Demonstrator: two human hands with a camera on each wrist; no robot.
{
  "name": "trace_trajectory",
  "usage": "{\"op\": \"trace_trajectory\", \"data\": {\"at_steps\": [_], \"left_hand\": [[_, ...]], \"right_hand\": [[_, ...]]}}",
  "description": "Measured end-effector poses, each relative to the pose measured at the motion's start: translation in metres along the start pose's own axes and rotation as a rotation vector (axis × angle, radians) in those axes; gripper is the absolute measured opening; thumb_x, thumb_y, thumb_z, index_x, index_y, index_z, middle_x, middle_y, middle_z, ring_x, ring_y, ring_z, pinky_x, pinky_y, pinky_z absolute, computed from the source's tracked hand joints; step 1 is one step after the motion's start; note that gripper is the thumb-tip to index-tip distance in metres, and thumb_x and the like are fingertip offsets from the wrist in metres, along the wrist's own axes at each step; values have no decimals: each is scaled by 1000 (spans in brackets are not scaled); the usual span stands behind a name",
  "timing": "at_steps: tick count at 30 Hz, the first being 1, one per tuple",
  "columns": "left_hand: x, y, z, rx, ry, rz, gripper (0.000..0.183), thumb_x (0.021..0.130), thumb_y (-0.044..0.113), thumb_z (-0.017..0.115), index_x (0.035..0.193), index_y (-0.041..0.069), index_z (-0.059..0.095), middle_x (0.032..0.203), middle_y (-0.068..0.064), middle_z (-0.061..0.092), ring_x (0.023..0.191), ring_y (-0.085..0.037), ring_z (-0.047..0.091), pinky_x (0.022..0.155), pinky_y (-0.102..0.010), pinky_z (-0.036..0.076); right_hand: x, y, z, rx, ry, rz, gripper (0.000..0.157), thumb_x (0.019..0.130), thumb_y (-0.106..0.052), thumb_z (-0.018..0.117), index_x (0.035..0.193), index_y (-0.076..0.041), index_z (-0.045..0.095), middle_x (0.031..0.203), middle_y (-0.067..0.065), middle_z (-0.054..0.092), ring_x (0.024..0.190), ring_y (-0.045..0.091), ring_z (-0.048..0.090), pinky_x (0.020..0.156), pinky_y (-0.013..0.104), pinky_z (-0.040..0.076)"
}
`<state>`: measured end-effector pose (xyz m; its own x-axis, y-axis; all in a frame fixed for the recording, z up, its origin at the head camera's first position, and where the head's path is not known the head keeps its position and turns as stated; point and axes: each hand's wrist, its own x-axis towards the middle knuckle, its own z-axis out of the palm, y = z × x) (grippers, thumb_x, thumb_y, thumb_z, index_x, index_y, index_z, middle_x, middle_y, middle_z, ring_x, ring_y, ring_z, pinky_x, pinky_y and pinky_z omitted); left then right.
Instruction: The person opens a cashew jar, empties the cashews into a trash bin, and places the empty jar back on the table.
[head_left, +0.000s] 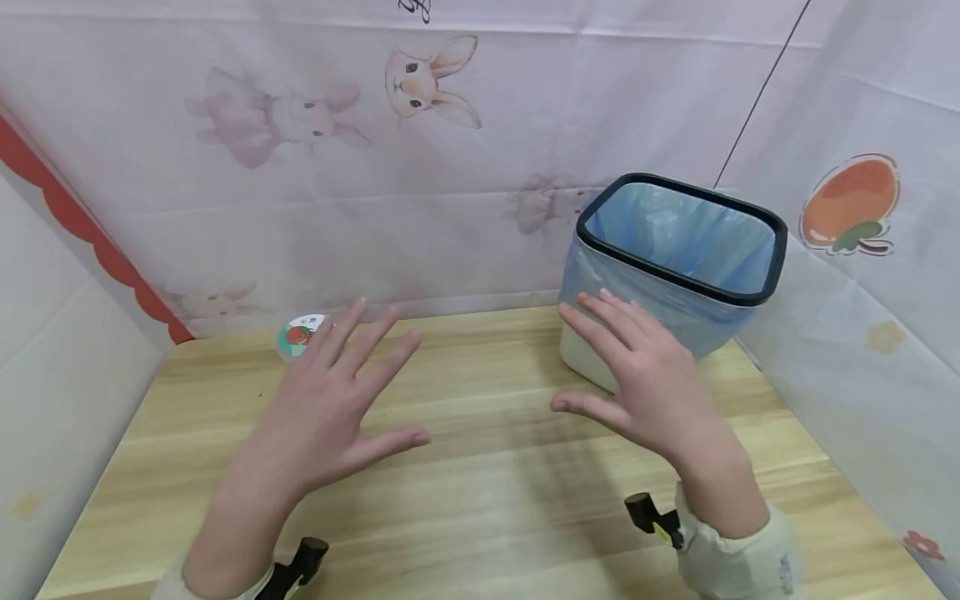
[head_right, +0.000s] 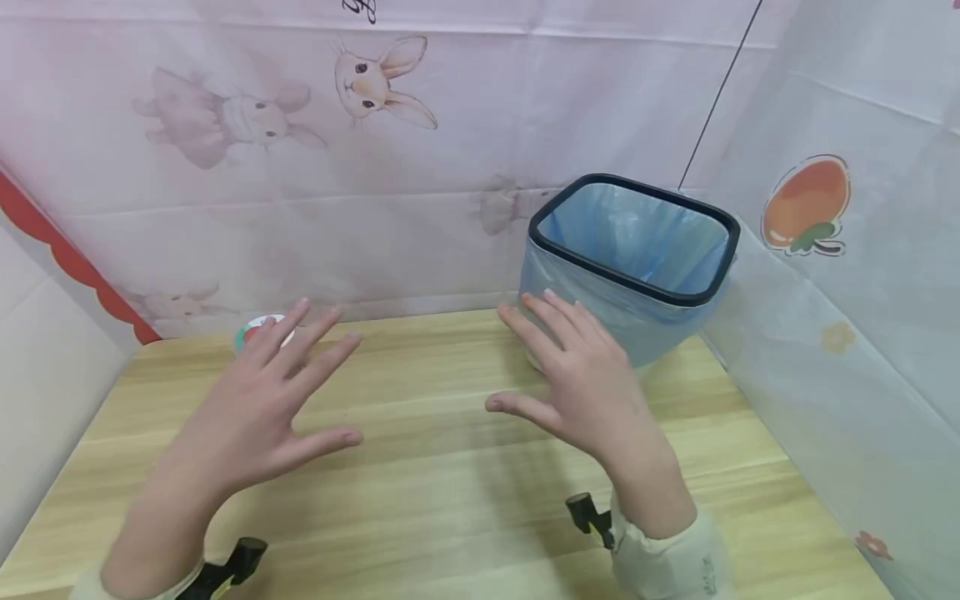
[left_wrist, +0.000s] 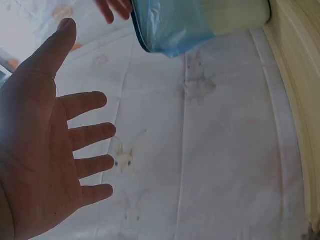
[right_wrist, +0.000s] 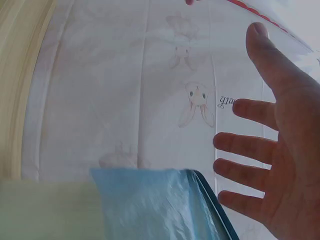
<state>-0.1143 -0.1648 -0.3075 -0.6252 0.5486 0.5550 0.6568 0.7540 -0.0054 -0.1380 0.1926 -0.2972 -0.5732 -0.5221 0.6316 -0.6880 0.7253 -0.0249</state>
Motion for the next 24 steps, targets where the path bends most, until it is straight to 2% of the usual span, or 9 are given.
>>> {"op": "trace_trajectory", "data": {"at_steps": [3,7,10,16,24], "left_hand": [[17,3,2,-19,-8,38,89,85,80,49,153,22,42,161,-8,33,151,-38,19,119,-60,20],[41,7,9,-49,-26,104,87,86,78,49,153,23,42,160,-7,34,151,-35,21,118,-59,23],[59,10,17,-53,-36,162,86,88,77,49,153,22,41,160,-6,34,151,-34,22,118,-58,25],[92,20,30,-52,-7,253,84,88,72,56,153,20,42,158,-7,37,149,-34,26,118,-54,27],[125,32,46,-56,57,311,81,88,67,60,152,18,44,153,-10,45,147,-34,32,119,-50,28]], "right_hand": [[4,6,-9,-37,35,-21,80,90,-74,49,146,-17,53,142,13,56,135,38,48,110,56,38],[7,17,-21,-93,81,-44,60,99,-57,47,141,-17,58,138,14,59,127,37,54,105,53,43],[8,26,-31,-125,126,-55,51,100,-47,47,138,-16,61,134,15,61,121,39,56,104,52,44],[8,42,-42,-155,176,-54,49,100,-44,49,136,-14,63,129,20,63,119,44,57,110,48,40],[6,54,-44,-160,192,-9,53,100,-51,48,135,-14,64,131,19,63,122,45,55,111,49,39]]}}
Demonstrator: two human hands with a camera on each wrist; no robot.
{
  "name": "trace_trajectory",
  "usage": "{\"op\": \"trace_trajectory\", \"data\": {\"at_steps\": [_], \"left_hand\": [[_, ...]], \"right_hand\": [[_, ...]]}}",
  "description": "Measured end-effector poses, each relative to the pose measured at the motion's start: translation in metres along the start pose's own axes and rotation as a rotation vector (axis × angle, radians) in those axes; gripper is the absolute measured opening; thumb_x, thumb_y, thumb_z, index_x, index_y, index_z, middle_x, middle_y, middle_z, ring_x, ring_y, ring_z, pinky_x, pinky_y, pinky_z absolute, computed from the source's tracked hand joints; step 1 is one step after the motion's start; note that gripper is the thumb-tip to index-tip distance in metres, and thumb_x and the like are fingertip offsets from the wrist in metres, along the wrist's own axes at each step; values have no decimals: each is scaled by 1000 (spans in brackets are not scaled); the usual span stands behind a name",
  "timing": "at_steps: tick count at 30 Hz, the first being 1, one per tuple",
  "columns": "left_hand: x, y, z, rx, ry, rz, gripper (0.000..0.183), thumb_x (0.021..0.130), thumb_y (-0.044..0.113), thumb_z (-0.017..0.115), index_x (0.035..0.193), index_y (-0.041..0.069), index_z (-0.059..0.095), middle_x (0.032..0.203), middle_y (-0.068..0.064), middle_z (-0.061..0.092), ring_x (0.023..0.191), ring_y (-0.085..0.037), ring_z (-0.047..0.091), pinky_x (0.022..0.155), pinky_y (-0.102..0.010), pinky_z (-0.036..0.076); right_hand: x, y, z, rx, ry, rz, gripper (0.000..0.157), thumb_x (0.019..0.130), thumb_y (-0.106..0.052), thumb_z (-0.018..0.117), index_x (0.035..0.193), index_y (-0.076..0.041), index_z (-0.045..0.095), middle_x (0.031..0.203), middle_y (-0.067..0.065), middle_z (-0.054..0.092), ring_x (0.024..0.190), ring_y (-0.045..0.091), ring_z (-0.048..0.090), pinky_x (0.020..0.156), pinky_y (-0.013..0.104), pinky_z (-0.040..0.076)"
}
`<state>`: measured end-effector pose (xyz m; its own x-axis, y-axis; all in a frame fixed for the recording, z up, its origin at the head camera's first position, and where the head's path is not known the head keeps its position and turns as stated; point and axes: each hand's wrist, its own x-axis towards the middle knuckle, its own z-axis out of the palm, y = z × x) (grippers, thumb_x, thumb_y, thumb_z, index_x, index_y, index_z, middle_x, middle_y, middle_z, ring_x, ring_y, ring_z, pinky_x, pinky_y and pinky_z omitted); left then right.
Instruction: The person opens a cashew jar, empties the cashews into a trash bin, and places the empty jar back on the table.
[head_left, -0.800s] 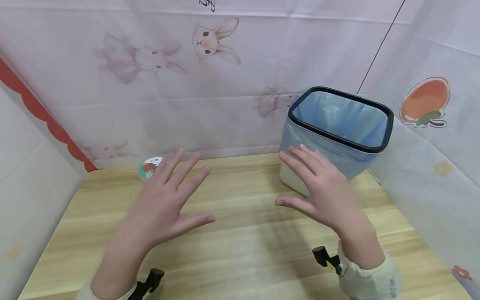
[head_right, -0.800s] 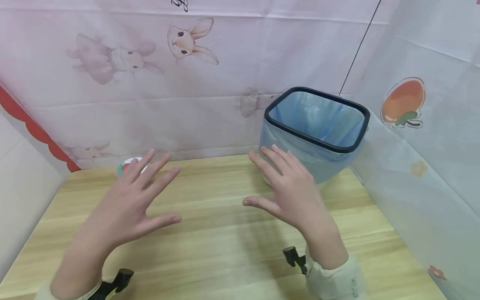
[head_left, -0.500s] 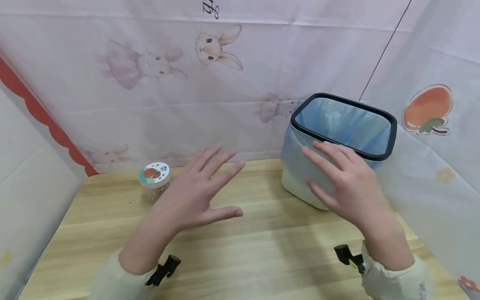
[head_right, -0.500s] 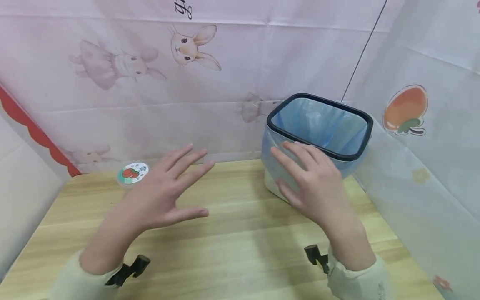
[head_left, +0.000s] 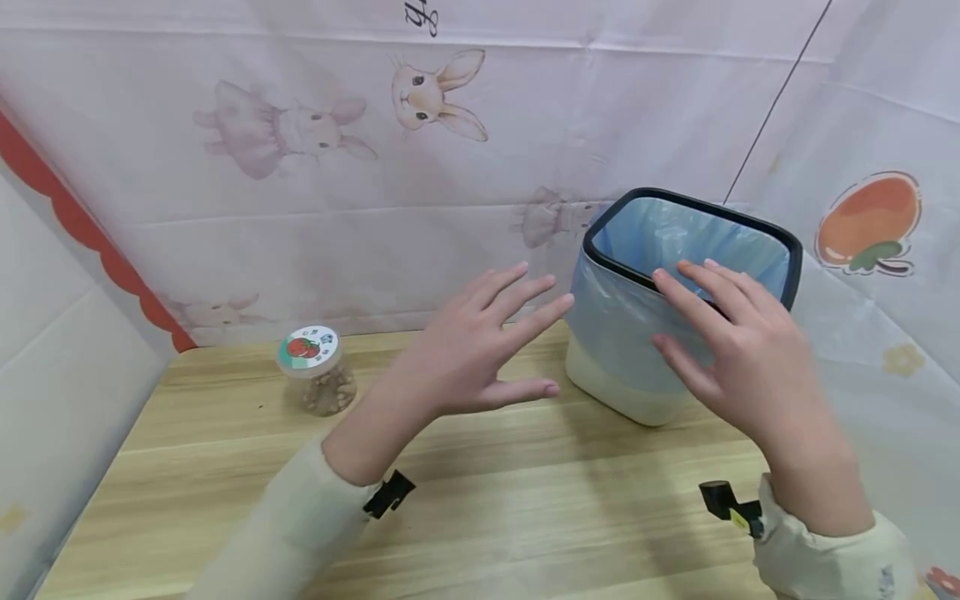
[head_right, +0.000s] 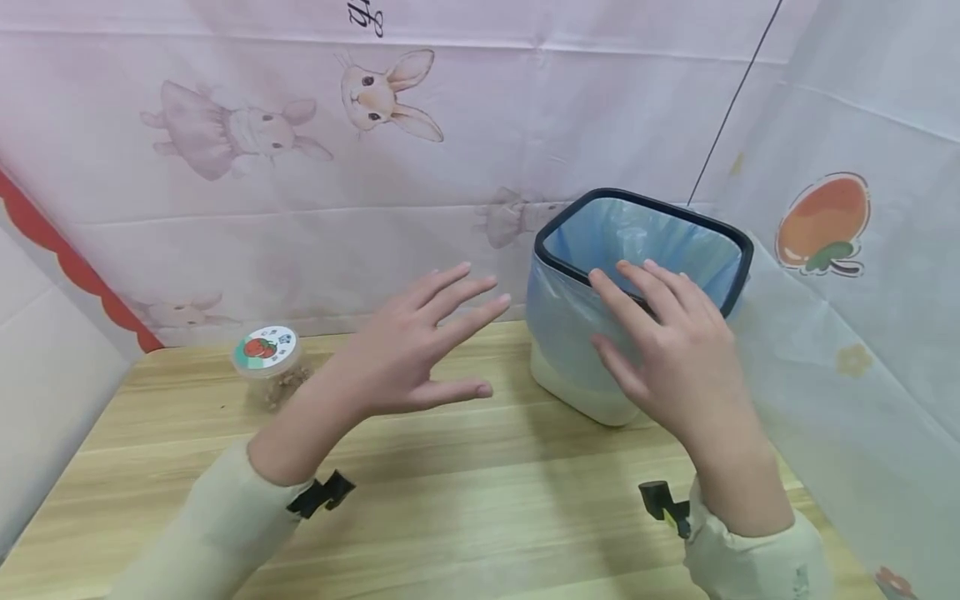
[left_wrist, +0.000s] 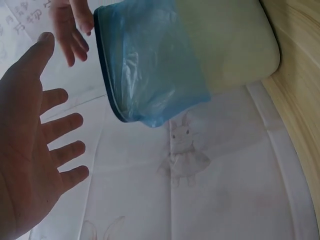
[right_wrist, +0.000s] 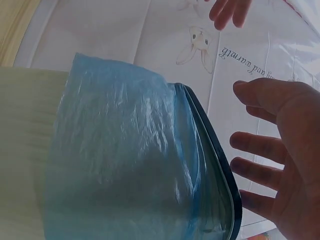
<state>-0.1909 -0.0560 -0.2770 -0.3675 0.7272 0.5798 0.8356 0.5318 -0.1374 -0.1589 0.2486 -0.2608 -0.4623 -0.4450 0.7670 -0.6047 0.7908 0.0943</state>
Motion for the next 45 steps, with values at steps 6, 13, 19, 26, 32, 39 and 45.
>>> {"op": "trace_trajectory", "data": {"at_steps": [6,13,19,26,32,39,45], "left_hand": [[16,-2,16,-15,-2,-1,79,90,65,60,153,19,43,154,-10,44,147,-33,31,120,-49,27],[36,-5,35,-42,-24,-1,77,92,64,57,154,20,41,157,-9,40,150,-32,27,122,-47,23],[54,-6,42,-41,-3,3,76,94,62,56,154,20,39,158,-10,38,149,-34,28,122,-47,22],[70,-4,47,-29,-41,-41,77,94,65,51,157,24,33,162,-8,31,152,-32,21,124,-42,15],[79,0,56,-29,-134,-87,74,98,65,41,160,30,20,167,-2,17,155,-27,8,125,-44,10],[91,2,63,-17,-228,-112,59,106,55,25,160,36,13,167,3,18,155,-23,4,125,-43,5],[94,-5,70,-47,-153,-80,50,108,42,37,156,33,32,160,0,36,152,-27,21,124,-43,13]], "right_hand": [[-2,6,-4,-25,-31,40,61,98,-60,47,139,-16,61,134,18,61,126,45,53,108,55,41],[-7,15,-7,-49,-43,58,67,96,-66,44,142,-19,58,136,18,60,125,45,53,104,59,42],[-10,22,-11,-61,-74,90,68,94,-67,47,144,-21,56,137,17,59,127,44,52,100,61,43],[-12,25,-15,-75,-119,134,69,85,-51,68,146,-22,54,141,16,57,127,44,52,94,64,45],[-17,25,-16,-84,-133,153,71,79,-34,79,144,-21,55,137,19,59,114,45,59,88,62,48],[-22,25,-13,-73,-142,146,67,79,-12,81,142,-17,58,128,17,65,110,41,61,94,58,47],[-25,27,-10,-38,-156,184,59,81,-2,79,137,-14,62,123,17,67,113,44,61,109,67,32]]}}
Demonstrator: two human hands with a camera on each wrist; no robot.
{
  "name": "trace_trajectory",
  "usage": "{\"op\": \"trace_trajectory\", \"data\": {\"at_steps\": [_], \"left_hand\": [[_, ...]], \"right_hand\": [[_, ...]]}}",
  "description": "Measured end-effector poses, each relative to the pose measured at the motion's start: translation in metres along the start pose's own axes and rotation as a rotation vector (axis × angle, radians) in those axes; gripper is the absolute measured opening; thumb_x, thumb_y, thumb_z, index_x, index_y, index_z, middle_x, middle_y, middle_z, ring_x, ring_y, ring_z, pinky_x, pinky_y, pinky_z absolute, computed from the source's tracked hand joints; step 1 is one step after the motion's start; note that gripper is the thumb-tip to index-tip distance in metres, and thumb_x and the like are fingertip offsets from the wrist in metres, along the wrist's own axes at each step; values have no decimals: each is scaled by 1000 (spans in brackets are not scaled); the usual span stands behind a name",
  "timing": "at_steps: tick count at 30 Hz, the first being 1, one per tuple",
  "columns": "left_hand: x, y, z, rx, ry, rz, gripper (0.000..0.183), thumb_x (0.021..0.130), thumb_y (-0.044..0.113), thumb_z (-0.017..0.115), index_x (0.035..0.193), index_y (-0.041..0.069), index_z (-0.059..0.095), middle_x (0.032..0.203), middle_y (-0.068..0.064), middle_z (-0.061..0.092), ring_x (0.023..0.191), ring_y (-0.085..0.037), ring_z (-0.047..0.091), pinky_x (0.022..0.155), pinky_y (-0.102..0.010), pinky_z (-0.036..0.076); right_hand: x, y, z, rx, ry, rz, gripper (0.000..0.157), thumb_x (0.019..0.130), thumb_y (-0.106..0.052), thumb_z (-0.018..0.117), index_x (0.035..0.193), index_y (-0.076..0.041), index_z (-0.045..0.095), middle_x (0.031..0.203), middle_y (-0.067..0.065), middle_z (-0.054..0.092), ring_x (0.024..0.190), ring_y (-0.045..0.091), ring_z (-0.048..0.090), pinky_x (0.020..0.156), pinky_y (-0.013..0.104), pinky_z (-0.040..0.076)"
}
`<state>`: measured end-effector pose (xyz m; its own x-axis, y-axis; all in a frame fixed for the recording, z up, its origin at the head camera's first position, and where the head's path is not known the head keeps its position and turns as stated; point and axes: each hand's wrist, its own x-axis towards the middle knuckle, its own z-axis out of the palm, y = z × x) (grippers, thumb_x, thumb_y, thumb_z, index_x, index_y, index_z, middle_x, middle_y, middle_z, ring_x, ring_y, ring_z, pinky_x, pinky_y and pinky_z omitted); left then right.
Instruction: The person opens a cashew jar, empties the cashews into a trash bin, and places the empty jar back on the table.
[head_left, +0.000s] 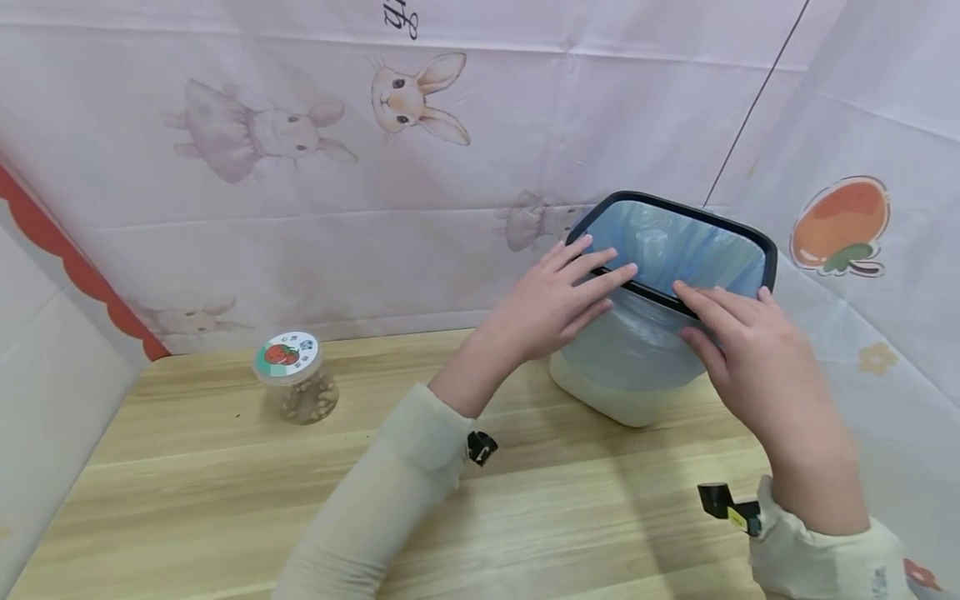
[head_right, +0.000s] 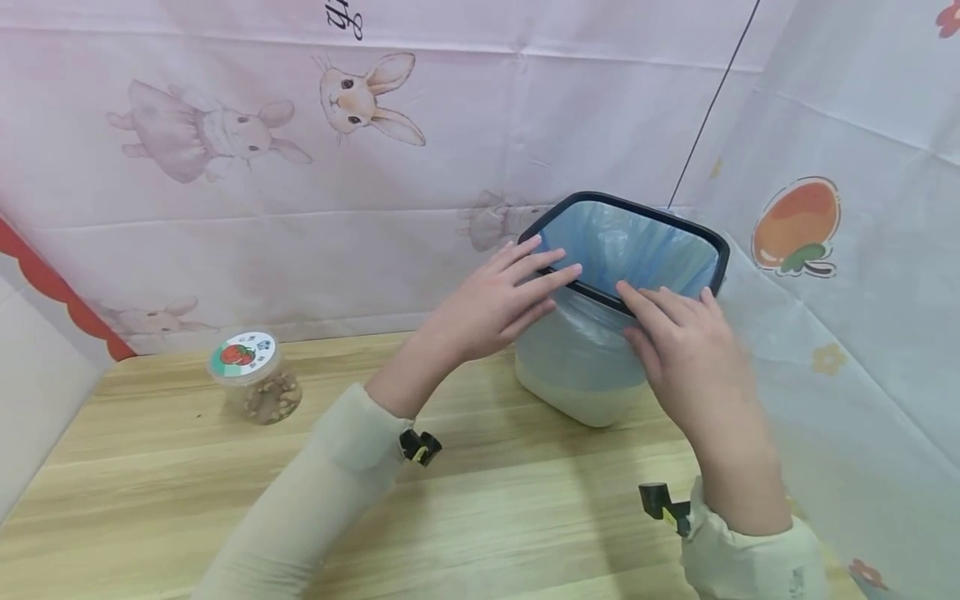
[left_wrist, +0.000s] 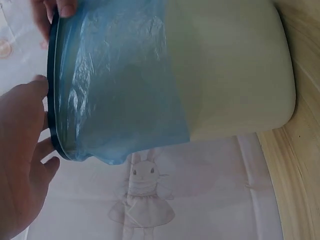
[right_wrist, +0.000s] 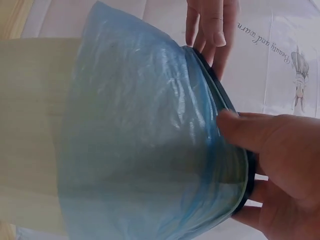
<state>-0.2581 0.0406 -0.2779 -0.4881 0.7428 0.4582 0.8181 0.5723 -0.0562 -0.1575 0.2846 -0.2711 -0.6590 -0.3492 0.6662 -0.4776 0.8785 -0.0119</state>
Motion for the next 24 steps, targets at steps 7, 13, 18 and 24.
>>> {"op": "trace_trajectory", "data": {"at_steps": [7,13,18,24], "left_hand": [[11,-8,3,-49,72,35,46,104,29,53,150,27,46,150,0,51,148,-28,33,123,-38,18],[15,-13,5,-28,102,53,44,101,18,59,144,27,55,144,3,57,144,-25,40,121,-36,25],[17,-12,7,0,126,46,46,100,5,57,140,28,60,141,6,60,141,-20,44,120,-35,28],[16,-9,7,19,145,36,48,100,3,56,138,31,61,140,8,60,141,-18,45,118,-33,31]], "right_hand": [[-2,1,4,3,-1,42,54,87,7,69,136,-15,62,124,17,67,116,43,60,115,60,29],[-3,1,8,10,22,29,51,87,9,66,132,-14,65,123,15,68,116,42,61,114,57,32],[-3,1,10,6,30,28,51,88,8,66,133,-17,66,122,14,69,115,41,62,113,59,33],[-5,2,9,6,33,33,51,89,7,66,133,-17,66,122,14,69,114,40,62,111,62,34]]}}
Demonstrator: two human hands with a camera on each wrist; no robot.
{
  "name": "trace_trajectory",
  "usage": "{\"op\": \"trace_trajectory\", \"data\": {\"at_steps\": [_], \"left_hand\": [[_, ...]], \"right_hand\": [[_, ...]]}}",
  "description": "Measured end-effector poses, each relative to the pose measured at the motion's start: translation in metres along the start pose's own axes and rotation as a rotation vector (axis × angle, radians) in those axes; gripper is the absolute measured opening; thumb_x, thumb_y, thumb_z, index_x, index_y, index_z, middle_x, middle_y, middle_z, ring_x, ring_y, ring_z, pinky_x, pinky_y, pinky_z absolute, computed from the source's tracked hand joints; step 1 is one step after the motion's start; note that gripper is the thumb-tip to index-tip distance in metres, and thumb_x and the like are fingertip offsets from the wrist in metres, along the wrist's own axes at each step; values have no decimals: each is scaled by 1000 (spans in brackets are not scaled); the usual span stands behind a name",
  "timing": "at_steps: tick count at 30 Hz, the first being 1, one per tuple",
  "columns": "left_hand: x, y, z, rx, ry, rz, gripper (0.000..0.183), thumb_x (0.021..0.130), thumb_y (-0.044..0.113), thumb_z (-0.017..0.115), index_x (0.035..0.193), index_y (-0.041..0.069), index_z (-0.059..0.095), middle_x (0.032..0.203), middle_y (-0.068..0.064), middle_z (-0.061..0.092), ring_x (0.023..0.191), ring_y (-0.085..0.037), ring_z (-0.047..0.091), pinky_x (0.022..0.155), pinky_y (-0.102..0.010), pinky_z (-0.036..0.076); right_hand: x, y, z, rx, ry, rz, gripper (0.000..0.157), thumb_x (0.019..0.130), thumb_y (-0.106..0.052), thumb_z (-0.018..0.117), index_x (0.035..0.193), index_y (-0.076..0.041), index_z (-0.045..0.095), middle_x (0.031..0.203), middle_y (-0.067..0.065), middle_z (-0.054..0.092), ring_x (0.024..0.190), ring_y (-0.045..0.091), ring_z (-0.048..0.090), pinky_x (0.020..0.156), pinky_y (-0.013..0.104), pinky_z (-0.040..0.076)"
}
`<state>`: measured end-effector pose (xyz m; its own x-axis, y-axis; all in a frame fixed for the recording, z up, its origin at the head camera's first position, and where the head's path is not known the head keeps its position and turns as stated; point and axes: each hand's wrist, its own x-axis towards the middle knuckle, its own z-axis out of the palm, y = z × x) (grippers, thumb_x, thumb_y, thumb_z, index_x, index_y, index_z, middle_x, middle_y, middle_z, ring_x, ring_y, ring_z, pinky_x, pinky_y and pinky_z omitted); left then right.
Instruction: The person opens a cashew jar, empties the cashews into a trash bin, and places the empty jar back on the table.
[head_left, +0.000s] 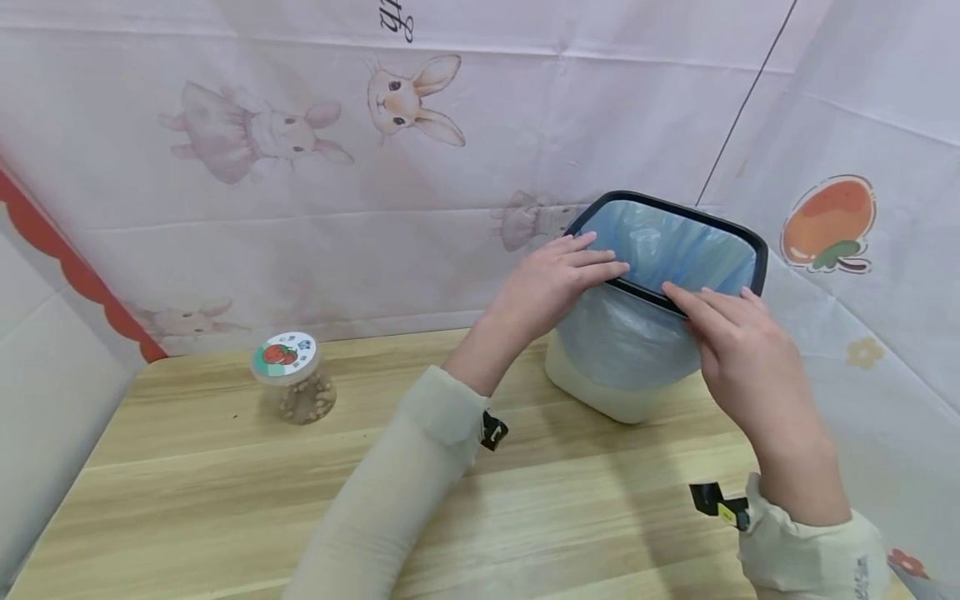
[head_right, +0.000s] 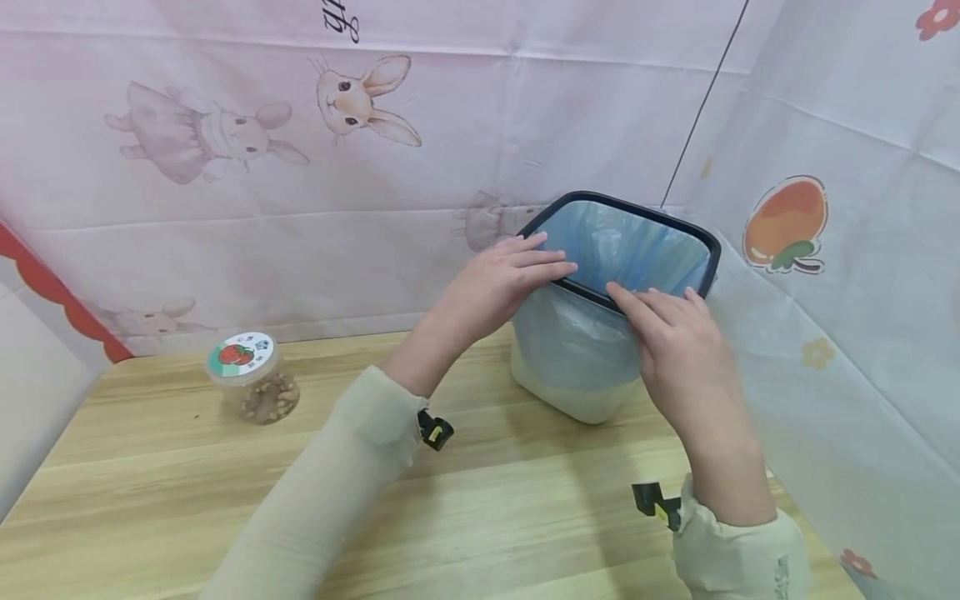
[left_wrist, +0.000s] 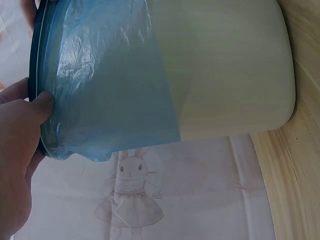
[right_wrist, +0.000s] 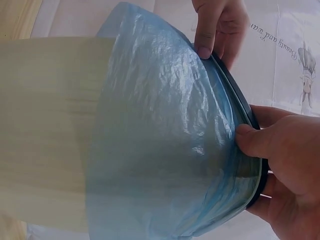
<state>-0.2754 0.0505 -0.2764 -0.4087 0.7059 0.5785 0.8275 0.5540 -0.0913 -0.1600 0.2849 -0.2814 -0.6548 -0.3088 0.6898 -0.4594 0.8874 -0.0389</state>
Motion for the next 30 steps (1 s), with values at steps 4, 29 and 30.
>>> {"op": "trace_trajectory", "data": {"at_steps": [4,29,30], "left_hand": [[-4,3,-2,14,9,2,45,100,4,56,137,30,62,139,8,61,139,-20,47,117,-34,33],[-43,5,-27,128,80,5,35,103,13,52,131,27,67,131,7,66,127,-20,58,109,-35,41],[-45,5,-28,133,86,5,34,103,13,52,131,27,67,131,7,66,127,-21,58,109,-36,41]], "right_hand": [[-1,-1,0,4,5,-10,50,88,8,66,132,-16,66,122,14,69,114,40,62,110,61,35],[5,-18,11,97,65,-131,53,86,11,67,131,-16,67,122,13,69,116,39,62,114,59,32],[5,-19,12,101,66,-136,53,86,11,67,131,-16,67,122,13,69,116,39,62,114,60,32]]}}
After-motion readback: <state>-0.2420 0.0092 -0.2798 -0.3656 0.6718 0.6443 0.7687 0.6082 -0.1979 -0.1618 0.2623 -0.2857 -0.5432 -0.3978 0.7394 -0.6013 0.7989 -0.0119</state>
